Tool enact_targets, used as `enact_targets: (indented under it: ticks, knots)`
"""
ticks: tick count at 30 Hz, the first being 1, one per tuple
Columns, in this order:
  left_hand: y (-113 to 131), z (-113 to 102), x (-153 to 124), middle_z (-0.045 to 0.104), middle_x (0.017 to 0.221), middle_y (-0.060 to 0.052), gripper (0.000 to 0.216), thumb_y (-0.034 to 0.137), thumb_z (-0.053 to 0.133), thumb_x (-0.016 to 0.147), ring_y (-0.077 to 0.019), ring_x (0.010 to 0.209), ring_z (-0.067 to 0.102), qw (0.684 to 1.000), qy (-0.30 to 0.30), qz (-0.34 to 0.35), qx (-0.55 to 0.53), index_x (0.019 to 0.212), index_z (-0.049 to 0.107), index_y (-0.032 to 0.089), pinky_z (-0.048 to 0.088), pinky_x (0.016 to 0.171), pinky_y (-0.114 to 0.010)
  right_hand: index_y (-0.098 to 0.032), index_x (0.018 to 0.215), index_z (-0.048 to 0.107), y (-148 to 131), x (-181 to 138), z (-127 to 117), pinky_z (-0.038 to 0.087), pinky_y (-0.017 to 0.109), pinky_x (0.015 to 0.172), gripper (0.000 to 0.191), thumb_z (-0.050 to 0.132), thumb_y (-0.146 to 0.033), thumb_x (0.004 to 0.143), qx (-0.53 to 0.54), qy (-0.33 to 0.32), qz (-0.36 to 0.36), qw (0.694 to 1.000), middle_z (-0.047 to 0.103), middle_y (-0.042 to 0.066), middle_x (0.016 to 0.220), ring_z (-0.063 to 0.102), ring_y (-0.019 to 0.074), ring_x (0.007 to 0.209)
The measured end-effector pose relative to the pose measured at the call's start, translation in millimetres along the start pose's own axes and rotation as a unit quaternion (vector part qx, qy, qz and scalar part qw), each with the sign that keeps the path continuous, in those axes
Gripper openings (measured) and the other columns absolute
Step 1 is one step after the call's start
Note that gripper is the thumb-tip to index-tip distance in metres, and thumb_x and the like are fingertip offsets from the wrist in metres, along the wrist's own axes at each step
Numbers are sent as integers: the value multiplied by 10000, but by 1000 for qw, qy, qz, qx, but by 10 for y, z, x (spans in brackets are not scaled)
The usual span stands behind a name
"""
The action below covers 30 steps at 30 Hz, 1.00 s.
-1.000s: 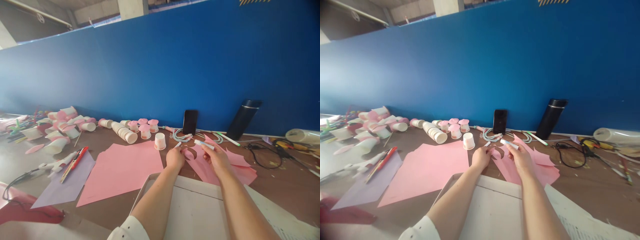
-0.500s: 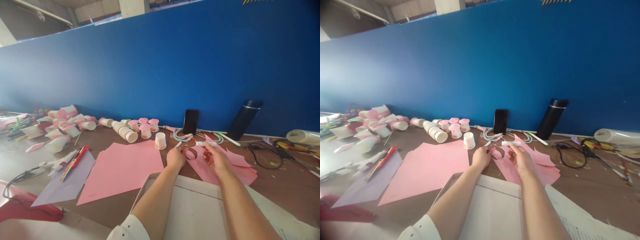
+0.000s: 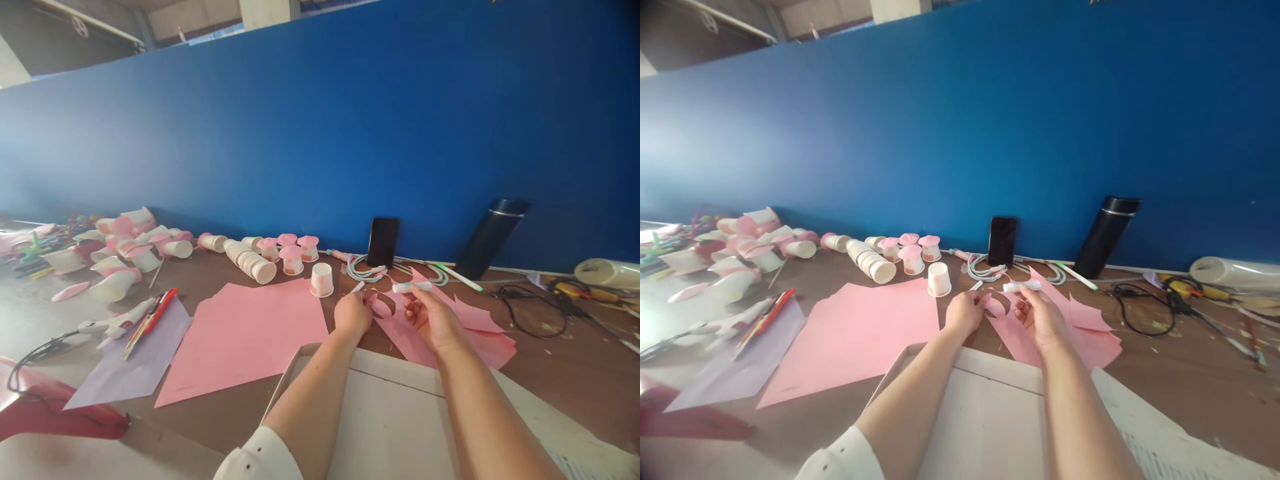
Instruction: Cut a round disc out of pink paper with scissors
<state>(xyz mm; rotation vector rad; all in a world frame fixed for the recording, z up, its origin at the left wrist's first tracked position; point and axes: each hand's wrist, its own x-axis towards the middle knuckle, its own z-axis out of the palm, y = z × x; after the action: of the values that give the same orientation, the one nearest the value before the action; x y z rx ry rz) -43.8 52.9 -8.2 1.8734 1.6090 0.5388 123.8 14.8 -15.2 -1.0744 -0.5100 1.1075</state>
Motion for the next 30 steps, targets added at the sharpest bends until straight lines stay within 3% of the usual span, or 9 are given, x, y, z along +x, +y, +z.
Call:
enact_targets:
  ticks: [4,9,14,17,21,25,30]
  knots:
    - [-7,-6,17,783,1122,-124,393,486,518,990,-302,1055,714,1000,-2,0,-16,1156,780,244,530,906,-358,-241,959,793,27,7,1,508,198,474,332,893,-377,673,-57,14,-13,998,795,19,925,651,114,609]
    - [-14,-23,24,767,1197,-119,336,363,574,968,-292,1132,692,999,-4,-12,-34,1223,752,235,518,949,-358,-234,1025,806,117,19,8,529,243,555,395,847,-471,712,-239,3,-82,968,794,20,880,701,183,748]
    - [-30,-18,31,778,1156,-92,288,325,603,951,-264,1065,705,998,11,-6,-59,1172,768,242,523,920,-335,-233,1064,799,123,-34,56,527,294,599,411,790,-506,757,-326,-7,-122,937,766,6,752,680,194,667]
    - [-26,-19,25,785,1112,-78,253,332,618,949,-248,1019,705,997,16,9,-73,1111,788,238,526,915,-328,-211,971,800,56,-90,108,513,298,593,372,758,-525,777,-334,42,-137,932,736,13,689,646,183,599]
    - [-31,-22,5,779,1107,-60,228,167,666,866,-244,1118,654,997,33,68,-26,1006,827,247,509,980,-309,-202,952,796,-16,-125,143,521,303,611,387,740,-541,773,-299,95,-147,938,730,20,687,650,185,598]
    - [-67,-34,-23,771,1117,-78,325,48,608,807,-245,1122,634,995,14,91,35,957,838,221,507,995,-306,-194,891,782,-33,-129,145,516,309,605,405,747,-572,751,-298,115,-132,938,715,14,665,637,177,569]
    - [-77,-61,-71,775,1087,-97,327,67,560,822,-274,1136,619,985,1,107,133,962,824,202,507,993,-340,-207,851,785,-46,-143,162,519,300,608,367,732,-562,776,-317,121,-127,932,716,8,650,643,166,560]
